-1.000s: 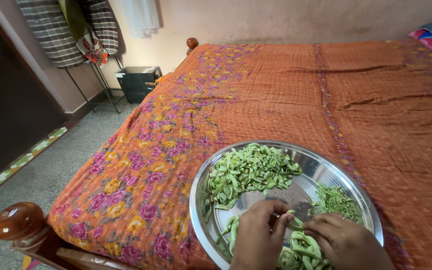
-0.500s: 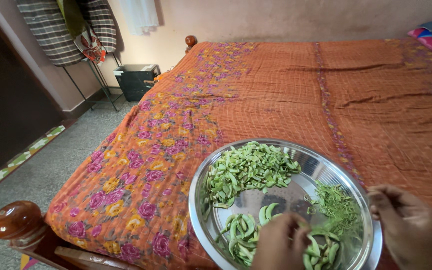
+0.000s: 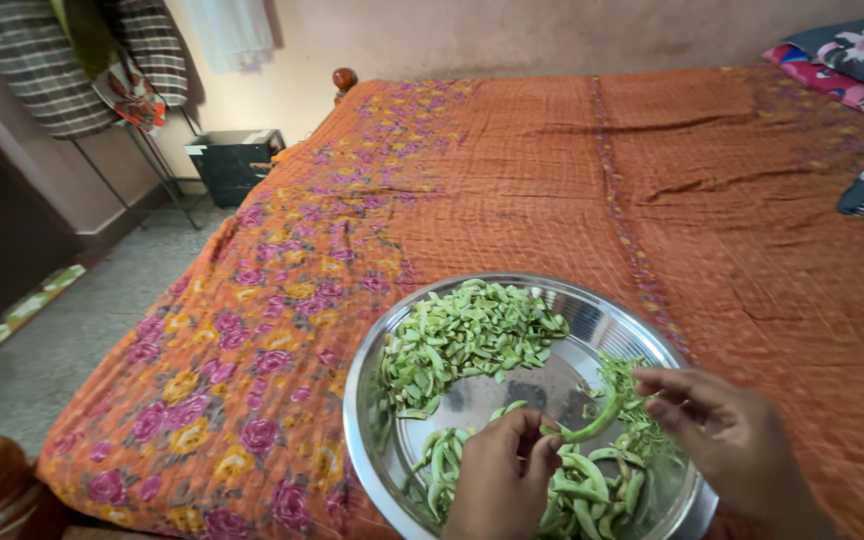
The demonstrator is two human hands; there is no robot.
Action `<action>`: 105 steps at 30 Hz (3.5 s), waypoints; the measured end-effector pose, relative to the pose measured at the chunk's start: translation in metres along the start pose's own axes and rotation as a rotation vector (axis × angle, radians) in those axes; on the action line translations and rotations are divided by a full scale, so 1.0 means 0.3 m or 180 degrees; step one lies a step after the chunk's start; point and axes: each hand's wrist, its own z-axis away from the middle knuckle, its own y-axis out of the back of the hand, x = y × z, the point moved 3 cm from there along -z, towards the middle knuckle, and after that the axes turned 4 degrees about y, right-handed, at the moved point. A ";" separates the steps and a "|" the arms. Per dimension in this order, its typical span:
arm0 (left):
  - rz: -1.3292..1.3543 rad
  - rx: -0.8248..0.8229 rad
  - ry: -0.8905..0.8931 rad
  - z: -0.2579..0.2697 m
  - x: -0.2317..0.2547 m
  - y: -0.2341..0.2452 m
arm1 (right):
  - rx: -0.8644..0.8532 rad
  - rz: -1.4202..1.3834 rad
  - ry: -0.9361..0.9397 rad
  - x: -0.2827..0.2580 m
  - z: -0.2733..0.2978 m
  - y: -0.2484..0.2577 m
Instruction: The person sorts through green beans and green leaves on a large metal plate, picking up individual beans to remove ends or damaged parts and placing the pieces into separate piles on the same plate.
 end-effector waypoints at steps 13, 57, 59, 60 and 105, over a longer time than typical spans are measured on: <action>-0.0883 0.0016 -0.1544 0.068 0.130 0.008 | -0.0433 -0.0197 -0.0330 0.078 0.066 -0.107; 0.1986 -0.0760 0.0498 -0.072 -0.186 -0.038 | -0.1502 -0.1364 -0.0344 0.136 0.078 -0.256; 0.1448 -0.0492 0.0312 -0.065 -0.183 -0.022 | -0.1400 -0.1192 -0.1017 0.144 0.086 -0.253; 0.0923 -0.0213 0.0122 -0.064 -0.174 -0.010 | -0.1296 -0.1000 -0.1682 0.155 0.087 -0.246; -0.3767 -0.0473 -0.0832 0.084 0.005 -0.039 | -0.1128 0.2751 0.1619 -0.173 0.117 -0.276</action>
